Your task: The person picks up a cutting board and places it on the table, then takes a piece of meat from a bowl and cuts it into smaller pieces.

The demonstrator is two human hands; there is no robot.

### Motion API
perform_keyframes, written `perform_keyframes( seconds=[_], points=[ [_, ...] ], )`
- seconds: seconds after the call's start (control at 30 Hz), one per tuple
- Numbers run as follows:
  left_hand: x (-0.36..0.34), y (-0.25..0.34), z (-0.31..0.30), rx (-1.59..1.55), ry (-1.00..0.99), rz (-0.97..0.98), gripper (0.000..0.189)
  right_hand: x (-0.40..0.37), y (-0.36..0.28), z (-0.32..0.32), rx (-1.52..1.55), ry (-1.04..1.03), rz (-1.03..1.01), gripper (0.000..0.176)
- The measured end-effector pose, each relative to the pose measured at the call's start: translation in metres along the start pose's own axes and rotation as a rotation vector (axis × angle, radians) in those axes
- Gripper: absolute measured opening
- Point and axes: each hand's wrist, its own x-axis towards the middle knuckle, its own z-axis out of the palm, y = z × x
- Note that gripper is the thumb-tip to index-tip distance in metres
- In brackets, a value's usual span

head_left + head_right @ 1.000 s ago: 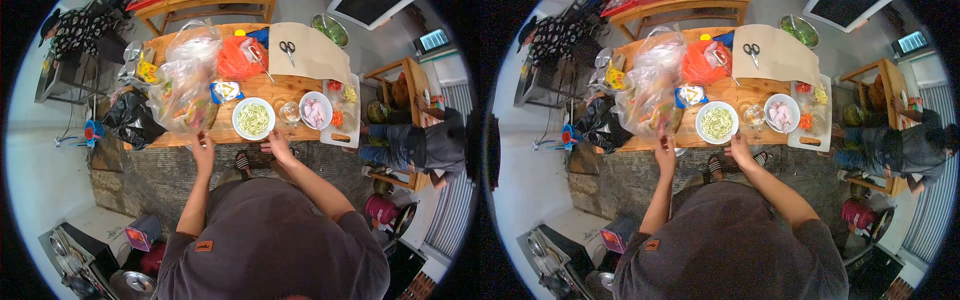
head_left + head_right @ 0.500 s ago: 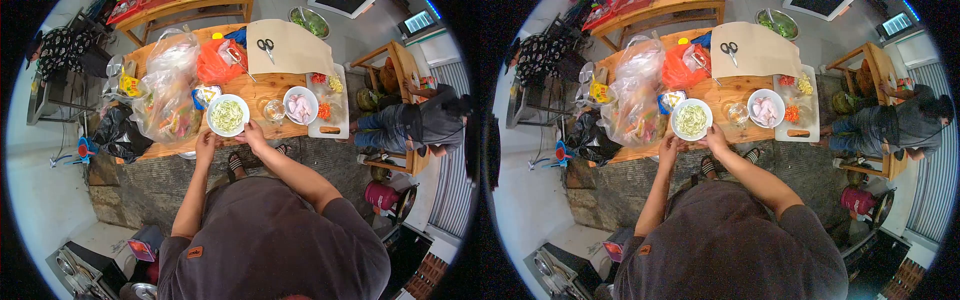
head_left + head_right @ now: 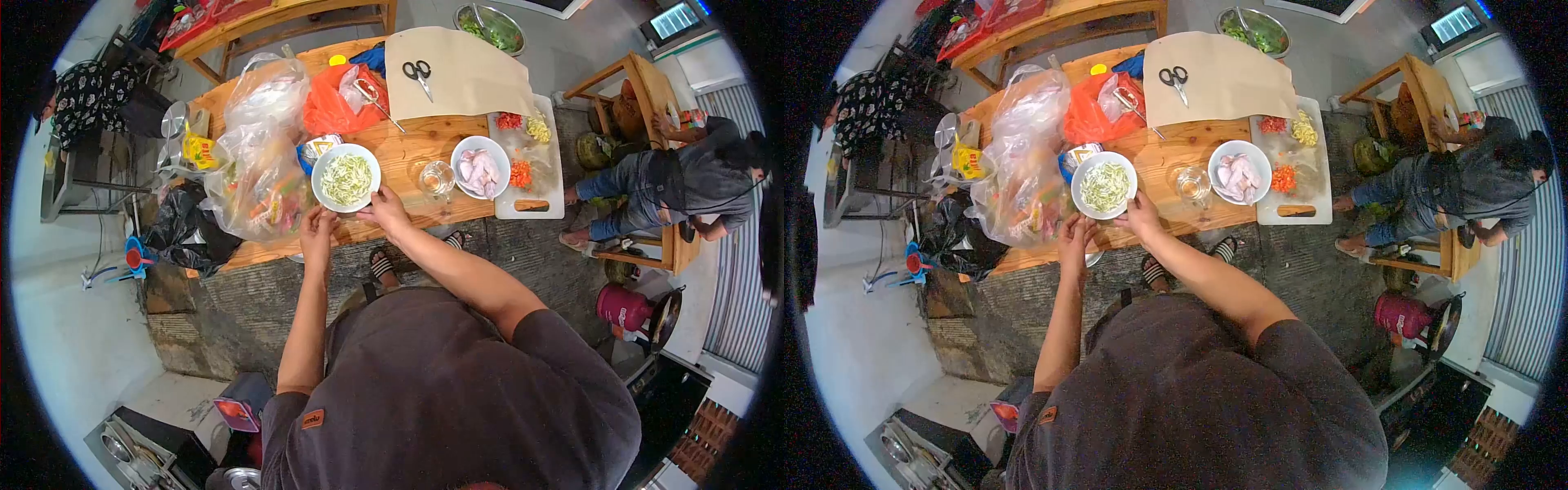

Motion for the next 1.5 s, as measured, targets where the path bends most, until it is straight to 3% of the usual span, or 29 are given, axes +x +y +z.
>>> perform_keyframes(
  seconds=[0.1,0.27,0.33,0.4,0.43,0.5,0.7,0.93,1.03,1.27,1.37,1.5],
  points=[
    [-0.003,0.001,0.002,0.005,0.01,0.004,0.04,-0.004,-0.004,0.002,0.048,-0.052,0.015,0.04],
    [-0.022,-0.003,0.005,0.084,0.024,-0.045,0.039,-0.033,0.005,-0.049,-0.248,-0.192,0.093,0.04],
    [-0.031,-0.003,0.002,0.118,0.052,-0.04,0.038,-0.067,-0.004,-0.092,-0.356,-0.109,0.109,0.037],
    [-0.043,-0.02,-0.004,0.16,-0.03,-0.053,0.038,-0.081,-0.012,-0.118,-0.398,0.143,0.005,0.039],
    [-0.046,-0.024,-0.006,0.168,-0.042,-0.074,0.037,-0.082,-0.017,-0.127,-0.402,0.134,-0.002,0.039],
    [-0.046,-0.03,-0.003,0.145,-0.028,-0.085,0.036,-0.082,-0.03,-0.137,-0.495,0.335,-0.169,0.039],
    [-0.072,-0.045,0.012,0.101,-0.002,-0.132,0.034,-0.065,-0.033,-0.15,-0.564,0.185,-0.217,0.032],
    [-0.102,-0.048,0.034,0.127,-0.008,-0.134,0.031,-0.02,-0.013,-0.154,-0.707,0.132,-0.348,0.03],
    [-0.114,-0.053,0.035,0.117,-0.002,-0.132,0.032,0.011,-0.007,-0.146,-0.837,0.151,-0.525,0.029],
    [-0.138,-0.058,0.036,0.133,0.027,-0.166,0.034,0.053,-0.033,-0.104,-0.837,0.137,-0.43,0.027],
    [-0.14,-0.062,0.034,0.157,0.018,-0.145,0.034,0.052,-0.052,-0.088,-0.915,0.159,-0.478,0.029],
    [-0.144,-0.057,0.036,0.189,0.033,-0.151,0.025,0.062,-0.065,-0.071,-0.892,0.164,-0.471,0.03]
  ],
)
